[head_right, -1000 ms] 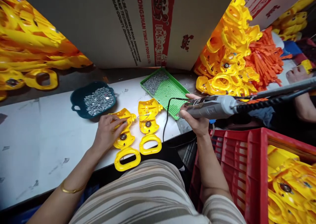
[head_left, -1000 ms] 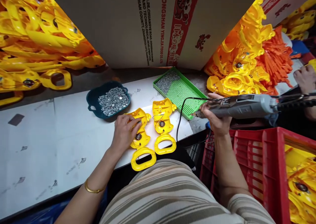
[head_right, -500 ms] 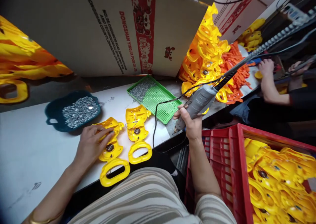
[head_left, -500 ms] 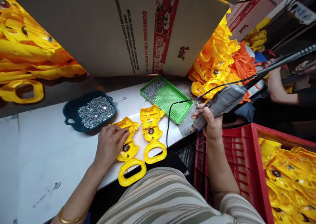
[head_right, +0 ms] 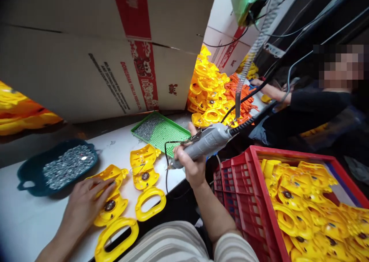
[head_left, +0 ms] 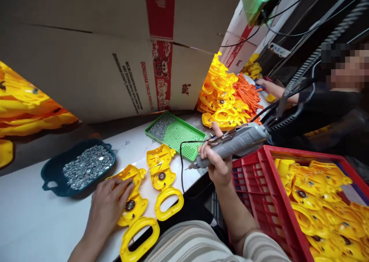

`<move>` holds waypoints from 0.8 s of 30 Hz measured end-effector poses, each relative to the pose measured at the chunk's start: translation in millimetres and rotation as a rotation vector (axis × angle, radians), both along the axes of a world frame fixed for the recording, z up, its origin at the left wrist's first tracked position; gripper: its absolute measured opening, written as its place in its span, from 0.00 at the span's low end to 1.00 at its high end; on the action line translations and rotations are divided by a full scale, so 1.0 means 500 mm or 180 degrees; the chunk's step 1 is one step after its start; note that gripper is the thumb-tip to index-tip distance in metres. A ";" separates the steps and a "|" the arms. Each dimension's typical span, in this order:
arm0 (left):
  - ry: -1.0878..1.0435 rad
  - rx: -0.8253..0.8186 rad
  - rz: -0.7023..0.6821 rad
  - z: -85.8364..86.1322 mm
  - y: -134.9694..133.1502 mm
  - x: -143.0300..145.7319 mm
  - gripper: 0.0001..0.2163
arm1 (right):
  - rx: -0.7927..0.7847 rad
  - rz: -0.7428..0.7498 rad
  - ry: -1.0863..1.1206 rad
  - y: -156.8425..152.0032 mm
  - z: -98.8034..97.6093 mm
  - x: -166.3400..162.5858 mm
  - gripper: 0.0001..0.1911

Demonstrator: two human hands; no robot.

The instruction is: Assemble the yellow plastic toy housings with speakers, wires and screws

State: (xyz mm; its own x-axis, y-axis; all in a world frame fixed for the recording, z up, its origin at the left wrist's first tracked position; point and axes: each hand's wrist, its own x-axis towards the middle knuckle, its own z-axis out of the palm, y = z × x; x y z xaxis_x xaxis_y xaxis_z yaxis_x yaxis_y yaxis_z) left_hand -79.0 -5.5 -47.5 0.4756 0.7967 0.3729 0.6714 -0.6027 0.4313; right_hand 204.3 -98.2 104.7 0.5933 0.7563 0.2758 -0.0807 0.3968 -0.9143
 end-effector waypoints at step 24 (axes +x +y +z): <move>0.0346 0.0084 -0.0088 0.019 -0.009 0.011 0.16 | 0.0250 -0.0022 -0.0386 -0.008 -0.043 -0.044 0.23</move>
State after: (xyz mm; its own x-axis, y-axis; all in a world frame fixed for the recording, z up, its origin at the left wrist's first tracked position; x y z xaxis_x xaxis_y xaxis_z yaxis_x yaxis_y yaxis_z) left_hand -73.5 -10.2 -37.9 0.5361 0.7732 0.3387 0.6962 -0.6319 0.3406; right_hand 182.3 -102.1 82.9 0.5571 0.7256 0.4040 0.0315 0.4676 -0.8834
